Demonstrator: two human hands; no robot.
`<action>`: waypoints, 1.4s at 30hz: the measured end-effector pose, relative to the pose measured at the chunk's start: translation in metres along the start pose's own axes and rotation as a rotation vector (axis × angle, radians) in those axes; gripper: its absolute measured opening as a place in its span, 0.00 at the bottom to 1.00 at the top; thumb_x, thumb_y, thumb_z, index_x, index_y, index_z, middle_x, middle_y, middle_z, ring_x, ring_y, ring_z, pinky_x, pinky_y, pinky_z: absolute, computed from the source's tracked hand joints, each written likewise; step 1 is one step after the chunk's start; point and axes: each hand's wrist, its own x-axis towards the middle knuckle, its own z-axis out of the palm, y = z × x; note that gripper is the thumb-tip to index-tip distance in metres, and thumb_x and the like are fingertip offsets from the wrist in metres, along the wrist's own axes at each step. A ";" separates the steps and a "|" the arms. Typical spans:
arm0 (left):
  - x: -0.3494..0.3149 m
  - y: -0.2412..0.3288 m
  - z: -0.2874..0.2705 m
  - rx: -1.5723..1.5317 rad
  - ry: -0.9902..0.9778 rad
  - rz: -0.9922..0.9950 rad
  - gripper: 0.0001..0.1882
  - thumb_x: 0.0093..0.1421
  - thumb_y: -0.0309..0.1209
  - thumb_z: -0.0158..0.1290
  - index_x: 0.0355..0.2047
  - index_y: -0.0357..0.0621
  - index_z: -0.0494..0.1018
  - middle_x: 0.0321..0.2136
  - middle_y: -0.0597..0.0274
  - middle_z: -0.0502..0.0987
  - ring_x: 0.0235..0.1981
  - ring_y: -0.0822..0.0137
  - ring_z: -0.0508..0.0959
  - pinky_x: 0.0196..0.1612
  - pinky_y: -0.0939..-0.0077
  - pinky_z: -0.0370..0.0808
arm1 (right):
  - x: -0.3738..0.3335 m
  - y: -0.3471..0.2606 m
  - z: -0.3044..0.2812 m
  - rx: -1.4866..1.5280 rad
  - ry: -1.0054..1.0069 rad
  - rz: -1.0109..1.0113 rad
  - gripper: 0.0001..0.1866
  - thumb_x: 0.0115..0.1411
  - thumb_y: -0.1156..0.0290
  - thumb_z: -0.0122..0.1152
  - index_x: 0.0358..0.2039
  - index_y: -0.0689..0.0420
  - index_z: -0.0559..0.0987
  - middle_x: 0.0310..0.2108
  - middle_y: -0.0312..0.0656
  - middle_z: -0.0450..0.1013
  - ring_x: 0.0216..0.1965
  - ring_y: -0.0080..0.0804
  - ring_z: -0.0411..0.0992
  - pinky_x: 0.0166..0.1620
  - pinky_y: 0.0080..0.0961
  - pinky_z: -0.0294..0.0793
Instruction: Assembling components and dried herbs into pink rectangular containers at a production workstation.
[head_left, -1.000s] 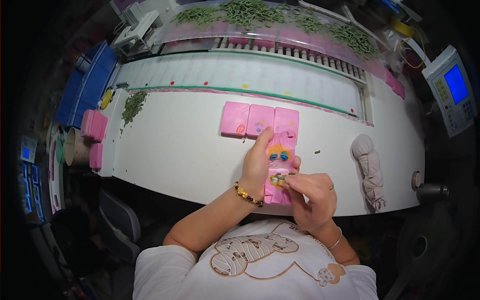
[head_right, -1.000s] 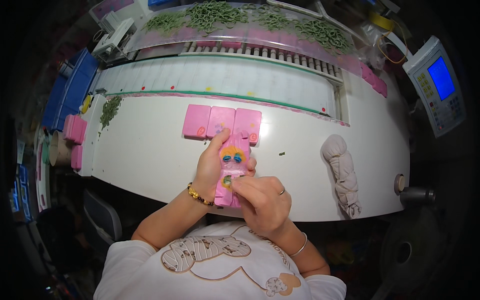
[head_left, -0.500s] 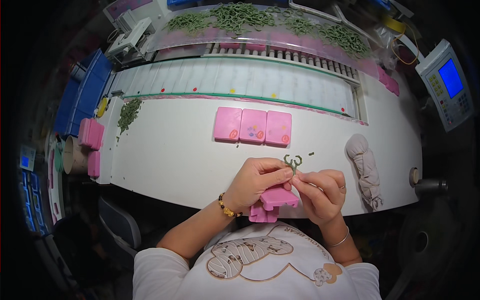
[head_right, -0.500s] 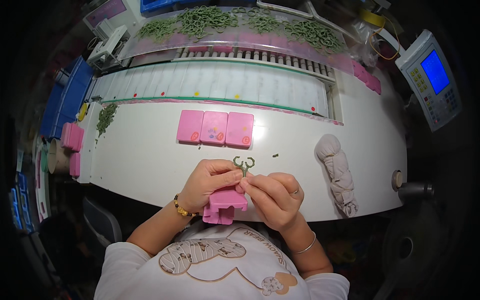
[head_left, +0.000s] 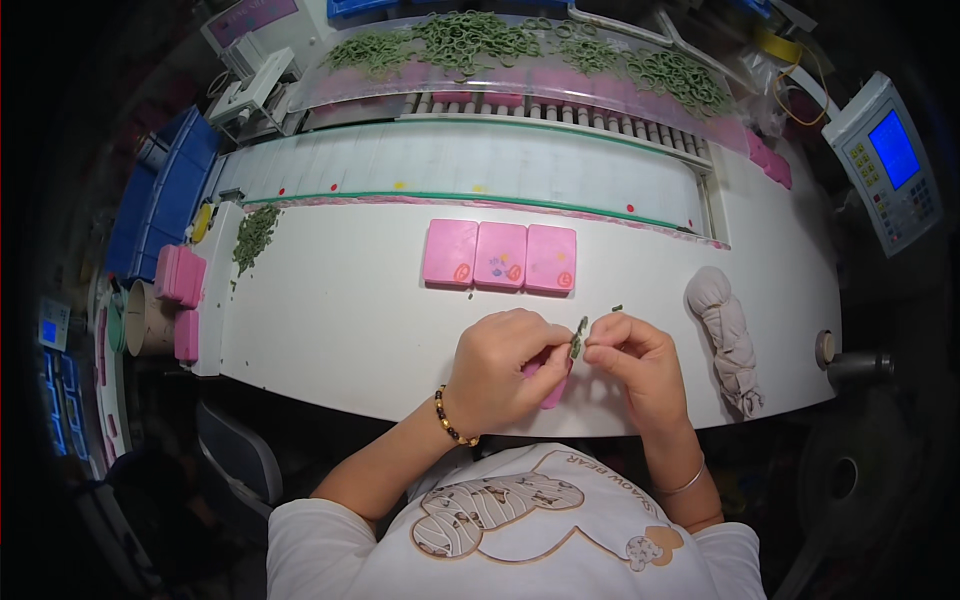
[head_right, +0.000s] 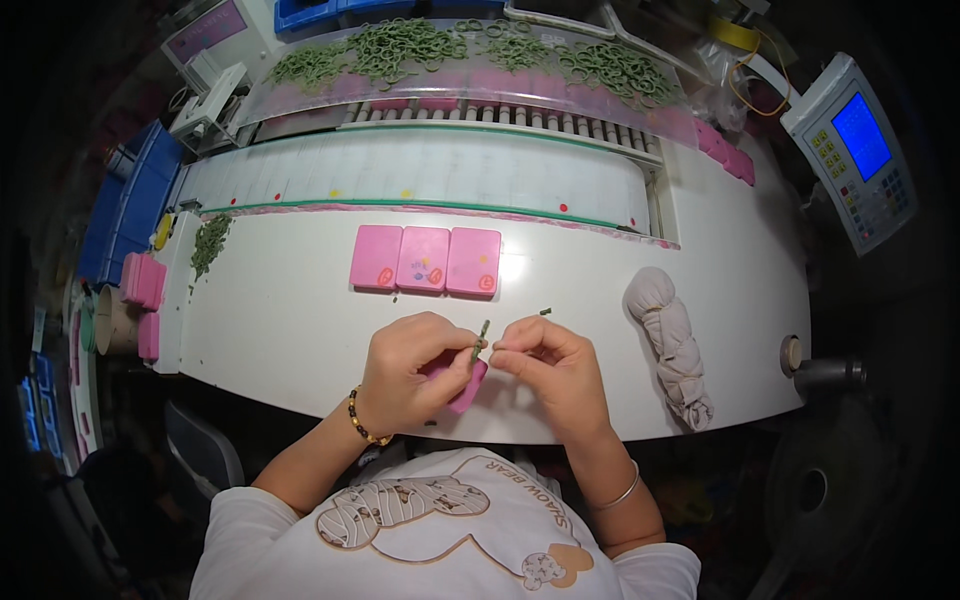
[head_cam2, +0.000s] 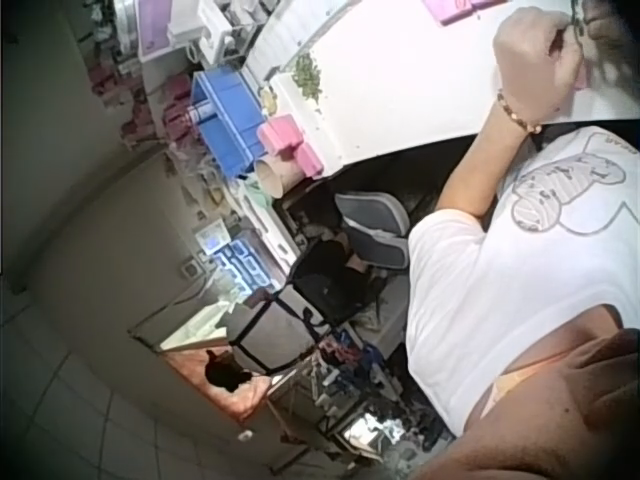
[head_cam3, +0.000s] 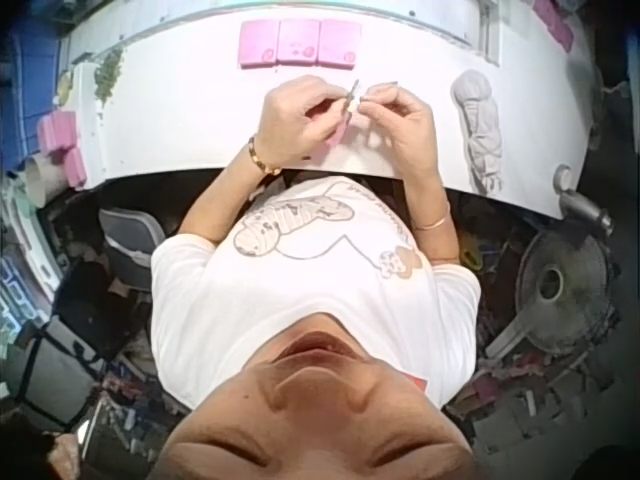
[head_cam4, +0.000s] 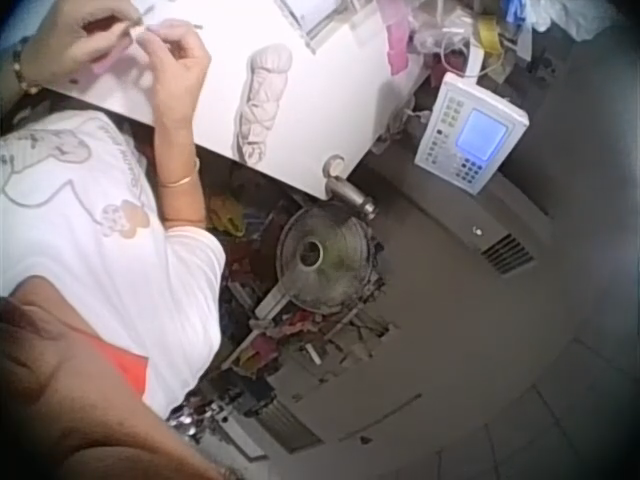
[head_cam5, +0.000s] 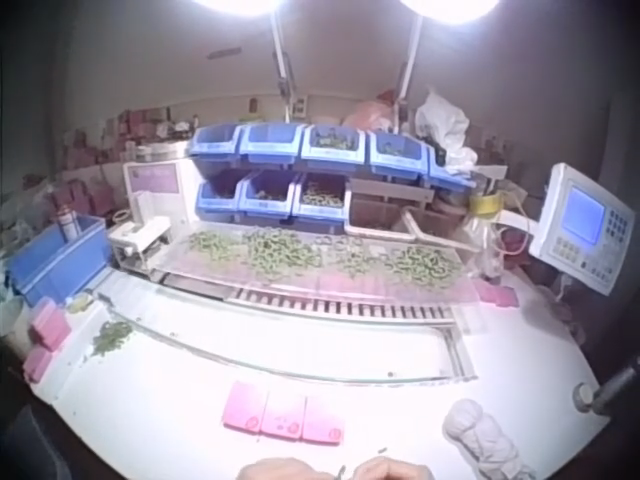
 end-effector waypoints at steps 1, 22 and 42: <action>0.000 0.000 0.000 0.007 0.032 -0.016 0.03 0.51 0.20 0.57 0.28 0.36 0.77 0.22 0.58 0.77 0.22 0.70 0.76 0.27 0.79 0.73 | 0.001 -0.004 0.000 -0.133 0.084 -0.023 0.04 0.51 0.82 0.65 0.28 0.62 0.80 0.35 0.40 0.75 0.34 0.22 0.72 0.37 0.18 0.70; 0.001 0.005 -0.004 -0.202 -0.112 -0.272 0.06 0.52 0.23 0.58 0.31 0.33 0.77 0.24 0.60 0.76 0.25 0.74 0.76 0.31 0.81 0.73 | 0.010 -0.010 0.012 -0.102 -0.061 -0.049 0.13 0.55 0.84 0.61 0.41 0.62 0.82 0.38 0.38 0.72 0.40 0.22 0.72 0.43 0.19 0.74; 0.005 0.001 -0.009 -0.381 -0.216 -0.421 0.06 0.57 0.26 0.57 0.32 0.35 0.77 0.24 0.68 0.76 0.26 0.81 0.73 0.31 0.84 0.72 | 0.011 -0.009 0.019 -0.082 0.032 -0.021 0.12 0.58 0.80 0.61 0.44 0.62 0.80 0.37 0.36 0.74 0.38 0.19 0.70 0.41 0.16 0.72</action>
